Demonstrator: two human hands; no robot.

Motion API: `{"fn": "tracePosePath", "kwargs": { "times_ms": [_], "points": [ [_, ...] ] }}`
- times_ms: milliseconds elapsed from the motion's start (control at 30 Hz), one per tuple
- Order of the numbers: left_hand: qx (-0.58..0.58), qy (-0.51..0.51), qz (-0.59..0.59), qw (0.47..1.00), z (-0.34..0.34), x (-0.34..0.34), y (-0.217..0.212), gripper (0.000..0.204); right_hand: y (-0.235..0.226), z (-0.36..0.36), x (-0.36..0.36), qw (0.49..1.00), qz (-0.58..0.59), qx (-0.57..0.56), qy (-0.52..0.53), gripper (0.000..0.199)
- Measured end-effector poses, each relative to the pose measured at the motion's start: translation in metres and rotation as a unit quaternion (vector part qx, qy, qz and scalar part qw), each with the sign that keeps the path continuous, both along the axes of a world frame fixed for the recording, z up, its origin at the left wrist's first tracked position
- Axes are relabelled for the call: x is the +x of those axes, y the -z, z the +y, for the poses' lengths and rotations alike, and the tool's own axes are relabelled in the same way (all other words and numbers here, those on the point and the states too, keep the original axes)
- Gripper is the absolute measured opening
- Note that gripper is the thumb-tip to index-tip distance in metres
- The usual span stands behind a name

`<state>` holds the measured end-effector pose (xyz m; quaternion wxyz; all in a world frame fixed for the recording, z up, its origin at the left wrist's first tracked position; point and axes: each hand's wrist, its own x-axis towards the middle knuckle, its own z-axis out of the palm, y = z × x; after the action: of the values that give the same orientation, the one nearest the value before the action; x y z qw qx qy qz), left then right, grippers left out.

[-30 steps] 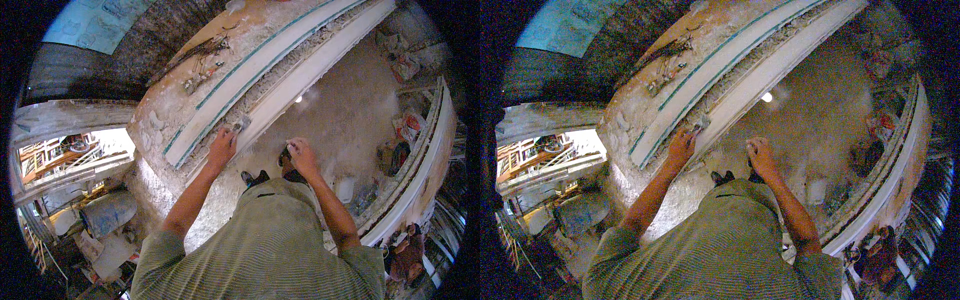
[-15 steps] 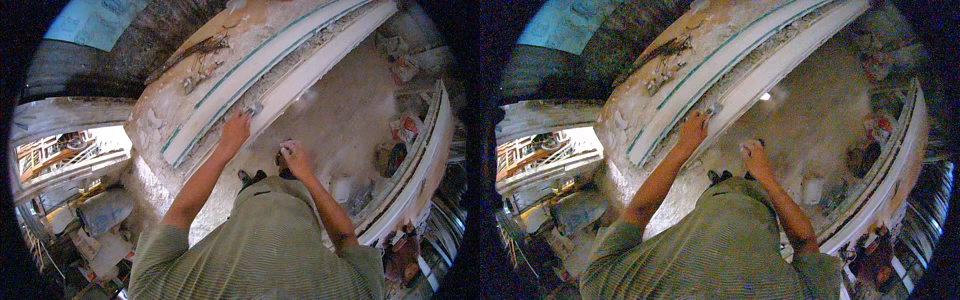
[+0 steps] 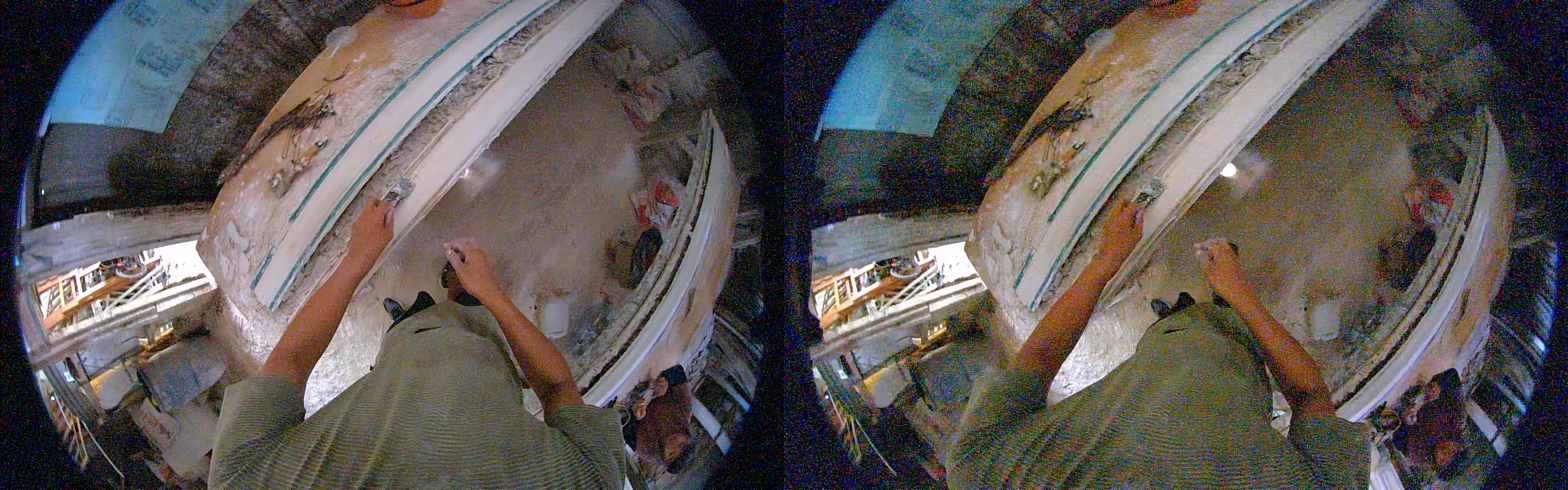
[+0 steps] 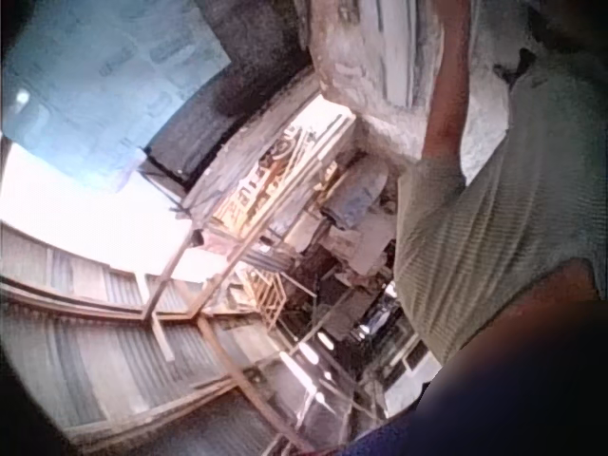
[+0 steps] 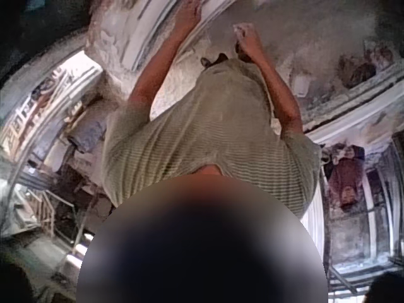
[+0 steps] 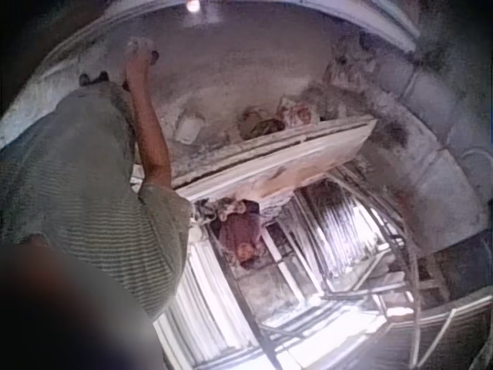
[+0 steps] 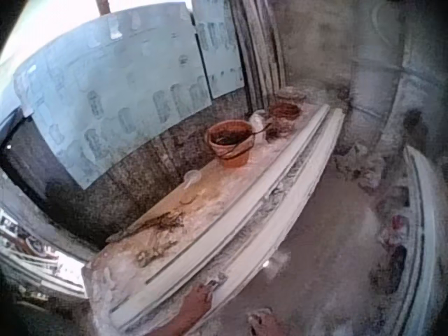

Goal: The person scrapes a long white wooden plank with a metal scraper, removing material along the edges and surface. The person then lifts the plank and places it upright among other planks.

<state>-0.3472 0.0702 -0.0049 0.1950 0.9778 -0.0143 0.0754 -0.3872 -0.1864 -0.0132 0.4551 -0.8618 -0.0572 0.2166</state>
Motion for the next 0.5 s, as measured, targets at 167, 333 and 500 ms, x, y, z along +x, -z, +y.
{"fn": "tracePosePath", "kwargs": {
  "times_ms": [167,333,500],
  "points": [
    [-0.050,0.010,-0.041,0.998,-0.045,0.071,0.012,0.019,0.019,-0.023,0.016,1.000,-0.015,-0.025,0.005,0.033],
    [-0.031,-0.009,0.029,0.999,-0.088,0.152,0.013,0.016,0.032,-0.044,0.030,1.000,-0.005,0.010,0.015,0.033],
    [-0.050,0.001,-0.013,0.999,-0.080,0.112,-0.005,0.017,0.020,-0.077,0.043,0.997,0.019,-0.019,0.072,0.034]
  ]
}}
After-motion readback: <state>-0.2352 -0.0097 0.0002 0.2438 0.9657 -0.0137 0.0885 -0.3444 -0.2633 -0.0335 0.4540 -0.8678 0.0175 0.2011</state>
